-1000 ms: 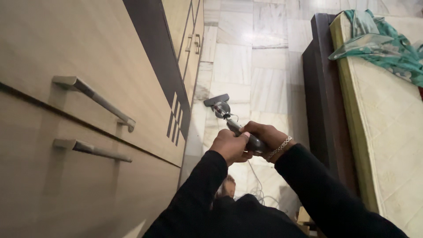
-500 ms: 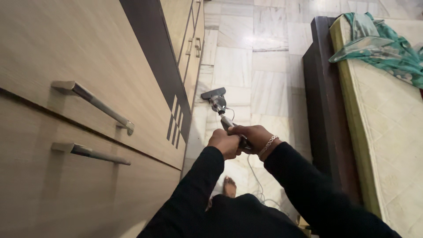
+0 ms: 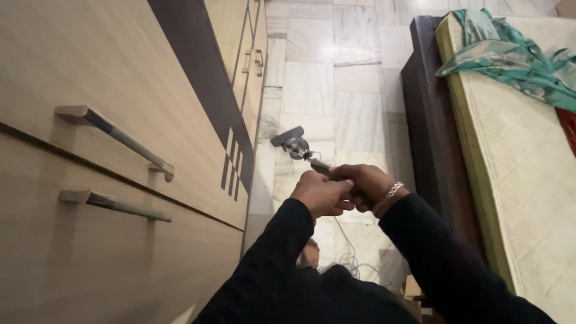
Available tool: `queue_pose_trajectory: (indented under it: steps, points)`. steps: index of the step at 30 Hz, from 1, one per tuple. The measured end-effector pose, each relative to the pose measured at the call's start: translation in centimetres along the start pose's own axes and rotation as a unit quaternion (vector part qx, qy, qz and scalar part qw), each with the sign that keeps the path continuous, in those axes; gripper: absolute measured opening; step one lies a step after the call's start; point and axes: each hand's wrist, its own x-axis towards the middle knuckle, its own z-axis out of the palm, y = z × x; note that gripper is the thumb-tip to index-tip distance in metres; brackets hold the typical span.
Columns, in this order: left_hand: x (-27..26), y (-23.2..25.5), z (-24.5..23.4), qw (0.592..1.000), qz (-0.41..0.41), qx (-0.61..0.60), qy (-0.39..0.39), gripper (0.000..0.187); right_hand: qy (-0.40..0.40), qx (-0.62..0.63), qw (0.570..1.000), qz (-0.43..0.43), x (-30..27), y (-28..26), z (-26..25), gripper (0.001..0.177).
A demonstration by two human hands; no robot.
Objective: The person uses a handheld vacuum cleaner to clean a tiled floor in a room. They move the vacuum back and forth along the base of a wooden cabinet and near a bed, maneuvering around the floor space.
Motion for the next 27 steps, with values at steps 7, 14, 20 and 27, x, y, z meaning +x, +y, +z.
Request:
queue_pose_trajectory:
  steps: [7, 14, 20, 27]
  points:
    - [-0.8, 1.6, 1.7, 0.999, -0.017, 0.002, -0.031, 0.035, 0.015, -0.019, 0.999, -0.024, -2.0, 0.8, -3.4, 0.031]
    - [-1.6, 1.6, 0.9, 0.997, -0.009, -0.002, -0.073, 0.052, -0.063, -0.017, 0.996, -0.065, -3.8, -0.8, -5.3, 0.039]
    - [-2.2, 1.0, 0.6, 0.988, -0.053, -0.081, -0.121, 0.072, -0.125, -0.011, 0.989, -0.072, -3.6, -2.3, -5.3, 0.042]
    - [-1.3, 2.2, -0.1, 0.958, 0.008, -0.208, -0.198, 0.06, -0.11, 0.016, 0.992, -0.066, -2.5, -3.7, -4.4, 0.041]
